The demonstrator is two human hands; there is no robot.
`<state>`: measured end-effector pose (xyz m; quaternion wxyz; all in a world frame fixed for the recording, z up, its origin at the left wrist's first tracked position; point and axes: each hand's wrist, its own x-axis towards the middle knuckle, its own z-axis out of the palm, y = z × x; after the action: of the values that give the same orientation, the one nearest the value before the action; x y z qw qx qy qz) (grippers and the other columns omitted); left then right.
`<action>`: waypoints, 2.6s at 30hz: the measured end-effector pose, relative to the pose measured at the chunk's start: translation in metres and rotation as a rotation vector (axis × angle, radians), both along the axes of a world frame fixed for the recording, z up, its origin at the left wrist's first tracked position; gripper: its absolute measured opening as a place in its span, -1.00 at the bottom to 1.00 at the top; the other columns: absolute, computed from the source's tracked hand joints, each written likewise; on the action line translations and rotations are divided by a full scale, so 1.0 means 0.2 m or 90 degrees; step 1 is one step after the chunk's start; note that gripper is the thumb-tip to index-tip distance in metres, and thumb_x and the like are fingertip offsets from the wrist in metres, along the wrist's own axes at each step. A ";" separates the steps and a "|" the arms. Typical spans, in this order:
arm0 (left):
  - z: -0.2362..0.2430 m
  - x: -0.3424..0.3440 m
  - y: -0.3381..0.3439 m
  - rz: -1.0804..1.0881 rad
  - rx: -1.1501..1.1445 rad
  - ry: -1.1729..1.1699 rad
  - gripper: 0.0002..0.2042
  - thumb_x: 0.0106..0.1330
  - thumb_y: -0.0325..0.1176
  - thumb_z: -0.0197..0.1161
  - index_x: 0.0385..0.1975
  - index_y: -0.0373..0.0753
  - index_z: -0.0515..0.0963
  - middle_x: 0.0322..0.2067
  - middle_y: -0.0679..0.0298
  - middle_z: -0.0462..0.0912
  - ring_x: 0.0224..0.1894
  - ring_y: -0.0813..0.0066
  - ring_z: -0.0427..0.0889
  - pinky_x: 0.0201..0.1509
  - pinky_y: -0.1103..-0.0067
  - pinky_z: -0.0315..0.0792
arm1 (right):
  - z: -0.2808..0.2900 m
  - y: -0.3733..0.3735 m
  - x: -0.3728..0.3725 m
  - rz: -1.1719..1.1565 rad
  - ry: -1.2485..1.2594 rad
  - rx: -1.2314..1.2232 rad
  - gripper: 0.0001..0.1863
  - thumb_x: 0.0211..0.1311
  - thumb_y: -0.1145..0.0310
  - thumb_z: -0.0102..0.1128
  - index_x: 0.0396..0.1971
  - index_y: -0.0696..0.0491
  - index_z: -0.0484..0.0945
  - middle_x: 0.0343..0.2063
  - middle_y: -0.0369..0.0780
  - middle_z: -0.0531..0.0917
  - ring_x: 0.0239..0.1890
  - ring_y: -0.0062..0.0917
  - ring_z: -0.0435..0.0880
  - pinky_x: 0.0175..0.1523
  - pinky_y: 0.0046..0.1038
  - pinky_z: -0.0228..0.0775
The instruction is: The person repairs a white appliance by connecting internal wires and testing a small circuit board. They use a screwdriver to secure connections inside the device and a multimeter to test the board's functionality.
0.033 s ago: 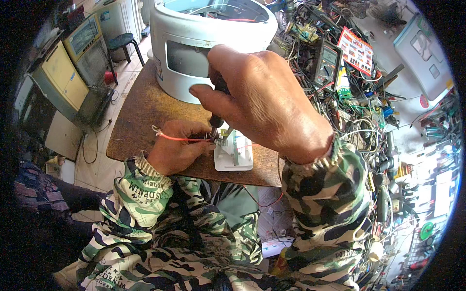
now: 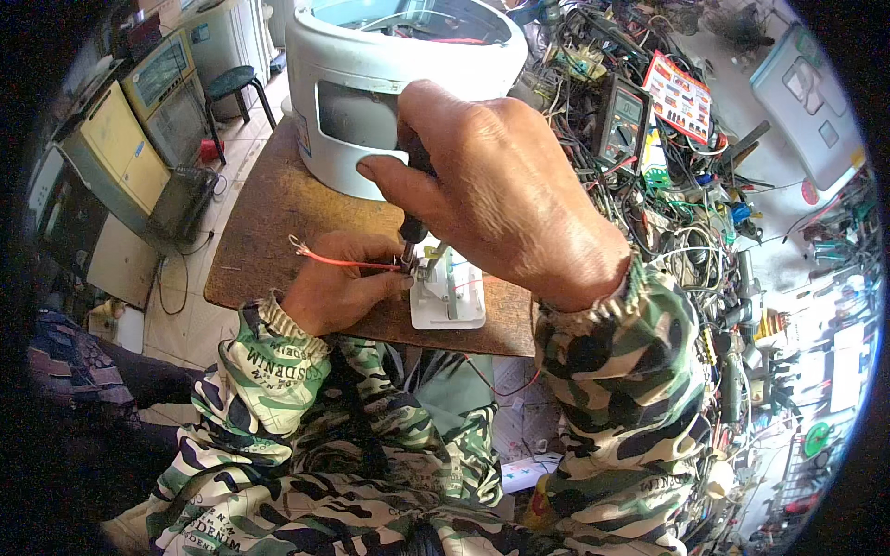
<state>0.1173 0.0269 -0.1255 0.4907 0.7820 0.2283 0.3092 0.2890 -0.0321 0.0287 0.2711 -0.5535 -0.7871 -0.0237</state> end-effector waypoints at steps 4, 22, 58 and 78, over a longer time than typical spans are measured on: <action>0.00 0.02 -0.01 -0.070 -0.044 -0.079 -0.75 0.27 -0.38 0.39 -0.11 -0.35 0.68 -0.38 0.16 0.77 -0.33 0.41 0.72 -0.20 0.47 0.53 | -0.02 0.01 -0.04 -0.024 0.049 0.046 -0.70 0.30 0.31 0.44 -0.22 0.18 0.51 -0.60 -0.13 0.65 -0.53 -0.58 0.68 -0.44 -0.41 0.47; -0.05 -0.02 -0.14 -0.086 -0.789 -0.437 -0.80 0.56 -0.36 0.16 0.00 -0.32 0.58 -0.23 0.18 0.71 -0.29 0.48 0.72 -0.23 0.61 0.69 | -0.26 -0.41 -0.04 -0.133 0.305 0.400 -0.85 0.19 0.60 0.37 -0.24 0.24 0.63 -0.39 -0.11 0.68 -0.40 -0.39 0.69 -0.28 -0.45 0.53; 0.07 0.11 -0.13 0.122 -0.707 -0.286 -0.75 0.57 -0.14 0.15 0.00 -0.16 0.55 -0.21 0.46 0.59 -0.30 0.63 0.42 -0.20 0.61 0.37 | -0.77 -0.18 -0.22 -0.289 0.720 -0.032 -0.70 0.36 0.19 0.32 -0.32 0.17 0.67 -0.55 -0.01 0.70 -0.46 -0.06 0.73 -0.36 -0.16 0.50; 0.17 -0.38 0.43 0.144 0.450 0.271 -0.62 0.14 -0.64 0.28 0.02 -0.33 0.60 0.03 0.00 0.63 0.11 -0.03 0.57 0.28 0.26 0.42 | -0.73 -0.18 -0.21 -0.332 0.612 -0.025 -0.70 0.38 0.20 0.31 -0.25 0.18 0.69 -0.60 0.10 0.59 -0.50 0.05 0.65 -0.41 -0.14 0.42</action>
<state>0.0420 0.1125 -0.0917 0.0973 0.9185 0.2889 0.2520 0.2464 -0.0687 -0.1176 0.5752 -0.6838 -0.4112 0.1804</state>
